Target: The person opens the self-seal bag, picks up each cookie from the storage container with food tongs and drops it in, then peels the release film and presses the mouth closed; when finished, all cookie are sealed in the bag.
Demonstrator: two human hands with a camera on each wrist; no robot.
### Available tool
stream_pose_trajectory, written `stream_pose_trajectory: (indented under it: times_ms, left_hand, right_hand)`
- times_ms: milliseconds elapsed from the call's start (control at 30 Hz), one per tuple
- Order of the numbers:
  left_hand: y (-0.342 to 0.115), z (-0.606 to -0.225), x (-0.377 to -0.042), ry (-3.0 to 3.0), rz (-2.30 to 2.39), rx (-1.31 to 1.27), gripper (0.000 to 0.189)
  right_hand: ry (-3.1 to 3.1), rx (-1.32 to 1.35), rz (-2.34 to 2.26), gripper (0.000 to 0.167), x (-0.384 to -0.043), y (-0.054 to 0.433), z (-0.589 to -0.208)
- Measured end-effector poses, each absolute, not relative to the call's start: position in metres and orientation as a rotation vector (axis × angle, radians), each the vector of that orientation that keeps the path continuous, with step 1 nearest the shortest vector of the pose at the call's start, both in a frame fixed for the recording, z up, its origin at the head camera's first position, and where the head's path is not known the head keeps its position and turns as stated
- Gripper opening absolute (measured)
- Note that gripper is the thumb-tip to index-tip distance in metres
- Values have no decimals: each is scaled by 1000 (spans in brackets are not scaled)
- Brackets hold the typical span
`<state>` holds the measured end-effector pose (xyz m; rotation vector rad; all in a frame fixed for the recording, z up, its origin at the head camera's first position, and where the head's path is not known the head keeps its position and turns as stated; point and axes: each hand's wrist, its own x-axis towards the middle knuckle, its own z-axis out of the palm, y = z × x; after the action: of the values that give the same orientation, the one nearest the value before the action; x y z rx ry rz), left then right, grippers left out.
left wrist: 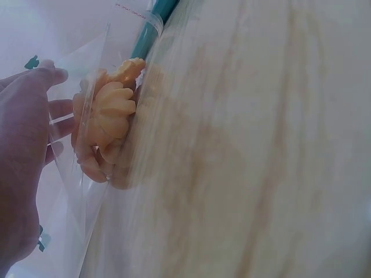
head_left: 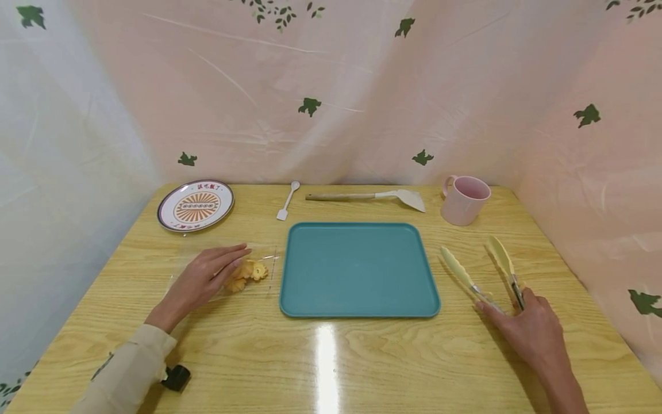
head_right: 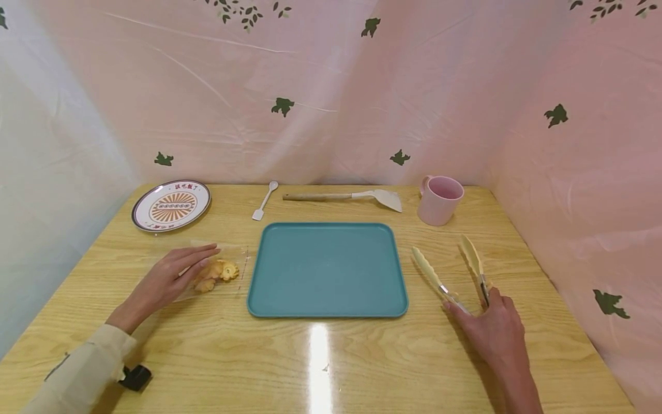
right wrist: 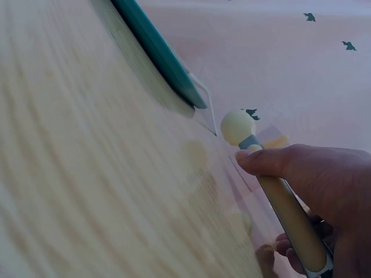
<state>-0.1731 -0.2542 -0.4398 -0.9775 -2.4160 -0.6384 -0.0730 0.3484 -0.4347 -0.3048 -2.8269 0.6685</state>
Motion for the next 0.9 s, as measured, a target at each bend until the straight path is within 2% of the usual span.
stream_pose_trajectory:
  times_ms: [167,467,900]
  left_hand:
    - [-254,-440,-173,-2428,-641,-968,39]
    - [-254,-441,-173,-2434,-636,-966,39]
    - [-253,-439,-174,-2419,-633,-977,40]
  right_hand:
    - [-2818,-322,697,83,-73,346,-438]
    - [-2771,-350,676,82,-74,342,-445]
    - [-2901,-423,560,106,-71,338,-433]
